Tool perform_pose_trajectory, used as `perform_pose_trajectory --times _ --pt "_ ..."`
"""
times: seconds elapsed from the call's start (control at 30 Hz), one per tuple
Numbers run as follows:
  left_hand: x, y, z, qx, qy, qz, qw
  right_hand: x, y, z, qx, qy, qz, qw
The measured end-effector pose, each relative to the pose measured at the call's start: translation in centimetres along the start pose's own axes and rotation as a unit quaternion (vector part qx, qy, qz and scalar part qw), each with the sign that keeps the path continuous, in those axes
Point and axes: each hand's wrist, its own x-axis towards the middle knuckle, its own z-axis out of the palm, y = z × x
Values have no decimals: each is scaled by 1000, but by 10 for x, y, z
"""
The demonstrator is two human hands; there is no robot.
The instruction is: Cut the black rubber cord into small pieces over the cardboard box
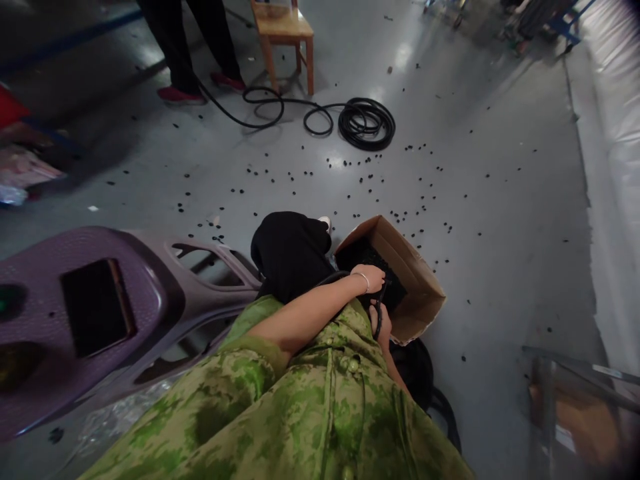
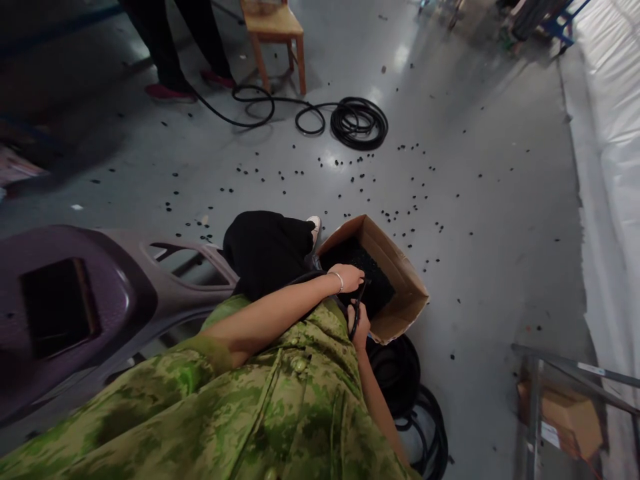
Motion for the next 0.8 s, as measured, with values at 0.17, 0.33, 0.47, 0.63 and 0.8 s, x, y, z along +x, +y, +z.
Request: perform_pose_trajectory --times 0.17,0.33,0.47,0.63,0.8 --pt "-3 0 -4 5 3 -1 1000 0 -9 -4 12 -5 23 1000" --pt "-4 -1 -5 -6 4 1 1000 0 -10 -5 12 -7 30 999" --pt "-4 -2 -5 -15 2 -10 1000 1 -9 -4 12 0 13 1000" --pt "-1 -4 -2 -16 18 -9 1000 2 -8 -4 4 -19 3 1000" --pt "-1 -3 -1 -7 8 -2 1000 0 -8 -5 2 -21 -3 1000"
